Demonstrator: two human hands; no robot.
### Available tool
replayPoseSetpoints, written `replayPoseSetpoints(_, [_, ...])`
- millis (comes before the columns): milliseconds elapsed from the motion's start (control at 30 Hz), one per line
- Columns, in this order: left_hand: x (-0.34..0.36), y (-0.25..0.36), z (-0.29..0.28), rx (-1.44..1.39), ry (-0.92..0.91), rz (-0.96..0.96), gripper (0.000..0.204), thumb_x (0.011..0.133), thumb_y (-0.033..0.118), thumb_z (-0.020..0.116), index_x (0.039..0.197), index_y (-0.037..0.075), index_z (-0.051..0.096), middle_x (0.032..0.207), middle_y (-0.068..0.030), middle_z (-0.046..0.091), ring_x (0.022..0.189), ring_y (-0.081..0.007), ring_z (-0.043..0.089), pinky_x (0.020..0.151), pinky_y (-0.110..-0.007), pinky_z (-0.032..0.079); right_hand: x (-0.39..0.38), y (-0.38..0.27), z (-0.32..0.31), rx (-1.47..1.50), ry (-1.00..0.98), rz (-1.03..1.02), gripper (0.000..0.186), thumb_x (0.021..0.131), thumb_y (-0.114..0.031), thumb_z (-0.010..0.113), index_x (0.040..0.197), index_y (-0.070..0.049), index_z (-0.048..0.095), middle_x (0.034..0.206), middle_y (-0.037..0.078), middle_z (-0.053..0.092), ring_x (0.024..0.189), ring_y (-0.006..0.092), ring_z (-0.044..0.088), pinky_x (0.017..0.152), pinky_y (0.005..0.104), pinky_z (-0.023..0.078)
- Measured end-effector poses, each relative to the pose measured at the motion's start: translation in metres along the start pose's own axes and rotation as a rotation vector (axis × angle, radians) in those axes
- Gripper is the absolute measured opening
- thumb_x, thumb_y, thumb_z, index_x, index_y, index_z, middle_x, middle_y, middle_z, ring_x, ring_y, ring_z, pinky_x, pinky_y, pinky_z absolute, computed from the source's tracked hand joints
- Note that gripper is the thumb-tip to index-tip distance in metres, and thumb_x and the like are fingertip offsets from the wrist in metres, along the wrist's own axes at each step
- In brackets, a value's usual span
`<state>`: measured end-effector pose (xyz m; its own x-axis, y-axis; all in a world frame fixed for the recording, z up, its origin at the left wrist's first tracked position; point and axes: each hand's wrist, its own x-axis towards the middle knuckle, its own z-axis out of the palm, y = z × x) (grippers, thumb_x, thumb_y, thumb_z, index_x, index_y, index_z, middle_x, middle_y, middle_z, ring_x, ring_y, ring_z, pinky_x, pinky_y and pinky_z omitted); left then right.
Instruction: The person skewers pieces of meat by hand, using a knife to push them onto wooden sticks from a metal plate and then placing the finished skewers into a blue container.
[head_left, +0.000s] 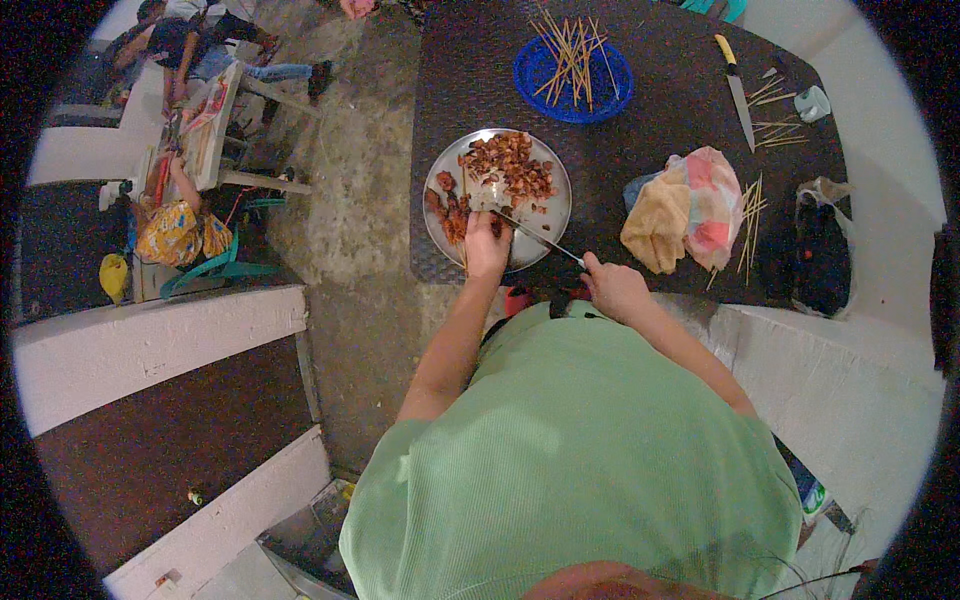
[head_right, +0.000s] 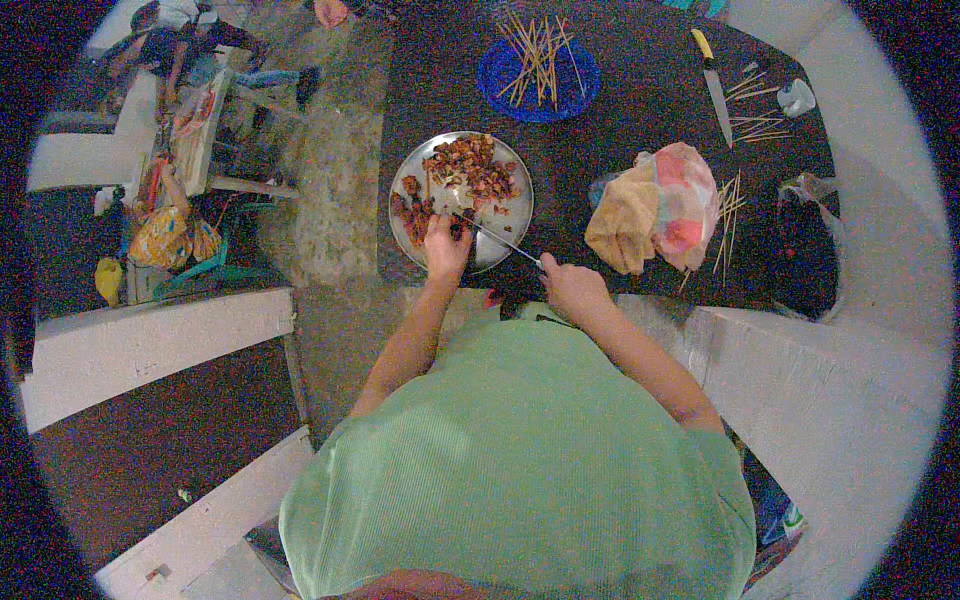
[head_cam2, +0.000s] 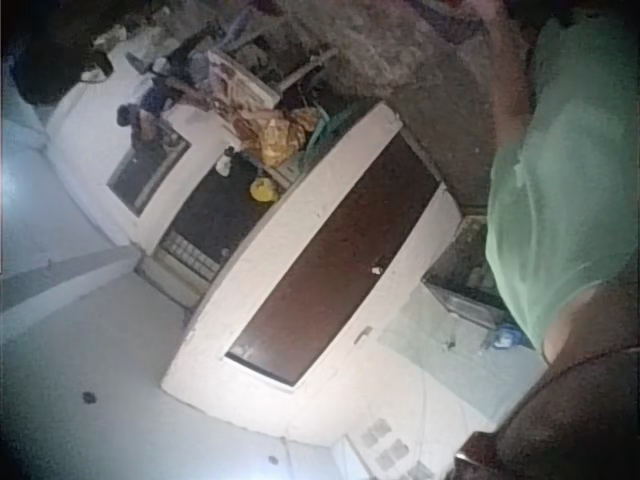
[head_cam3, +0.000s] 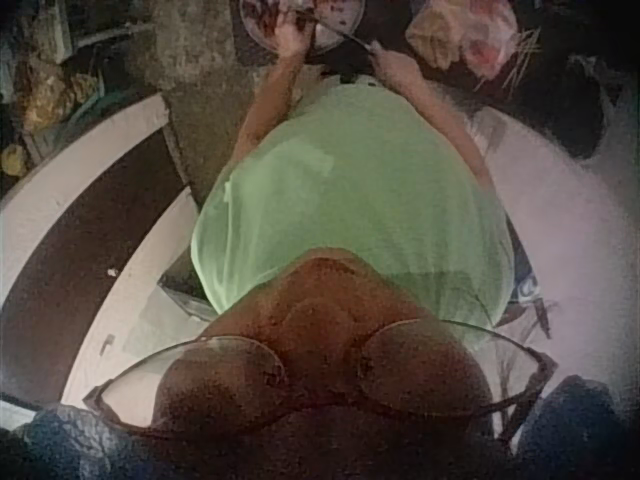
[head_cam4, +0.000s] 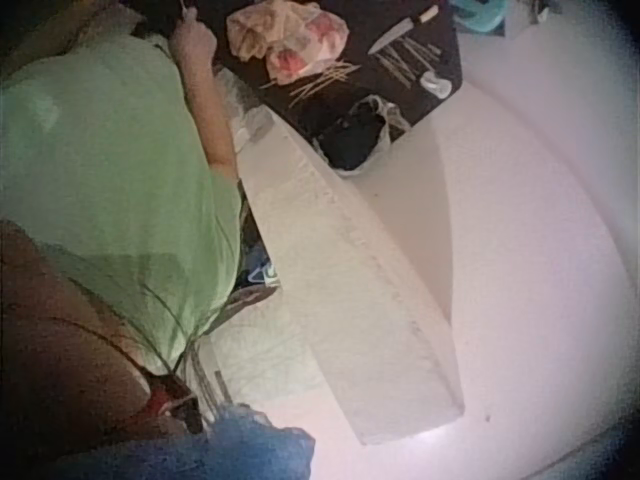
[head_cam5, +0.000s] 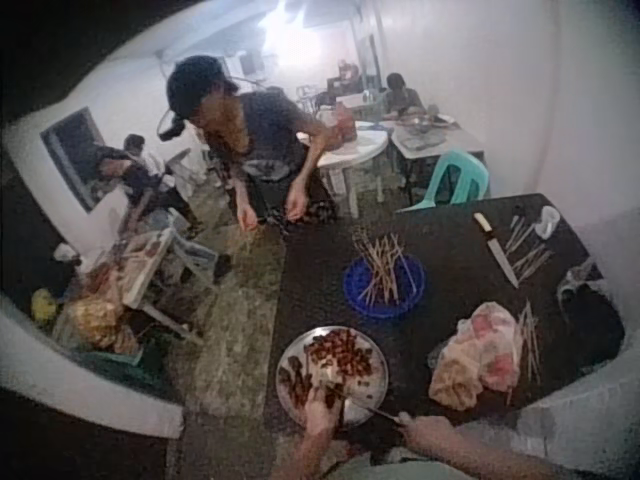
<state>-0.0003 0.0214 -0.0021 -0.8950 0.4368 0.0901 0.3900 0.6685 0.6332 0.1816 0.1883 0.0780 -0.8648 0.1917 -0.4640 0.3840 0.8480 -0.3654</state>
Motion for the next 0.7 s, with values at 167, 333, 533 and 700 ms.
replayPoseSetpoints(167, [0.001,0.006,0.002,0.002,0.041,0.025,0.028,0.073,0.011,0.067,0.095,-0.004,0.057,0.102,-0.0235,0.054,0.093,-0.0415,0.055,0.082,-0.046,0.048,-0.008,0.012,-0.001,-0.029,-0.022,0.008,0.029,0.093,-0.029,0.047,0.112,-0.008,0.045,0.077,0.018,0.066,0.070,0.0382,0.066,0.058,0.0522,0.050])
replayPoseSetpoints(333, [0.006,0.013,0.003,0.016,0.080,-0.088,0.030,0.071,0.010,0.068,0.093,-0.004,0.055,0.098,-0.0230,0.054,0.089,-0.0411,0.055,0.080,-0.047,0.047,-0.011,0.019,-0.010,-0.028,-0.025,0.006,0.025,0.093,-0.028,0.047,0.108,-0.008,0.046,0.077,0.017,0.066,0.070,0.0385,0.066,0.057,0.0524,0.050])
replayPoseSetpoints(533, [0.006,0.012,0.005,0.006,0.133,-0.058,0.029,0.071,0.009,0.068,0.093,-0.004,0.055,0.094,-0.0219,0.055,0.087,-0.0405,0.056,0.078,-0.046,0.047,0.001,0.032,-0.010,-0.064,0.181,-0.078,0.027,0.094,-0.031,0.047,0.108,-0.008,0.046,0.079,0.017,0.066,0.071,0.0381,0.066,0.058,0.0514,0.051])
replayPoseSetpoints(700, [0.024,0.026,0.002,-0.057,0.198,0.014,0.027,0.075,0.012,0.069,0.094,-0.002,0.058,0.093,-0.0202,0.060,0.085,-0.0376,0.059,0.075,-0.043,0.048,0.018,0.039,-0.019,0.004,0.172,-0.023,0.027,0.094,-0.033,0.048,0.108,-0.010,0.047,0.079,0.019,0.066,0.070,0.0391,0.065,0.059,0.0522,0.051])
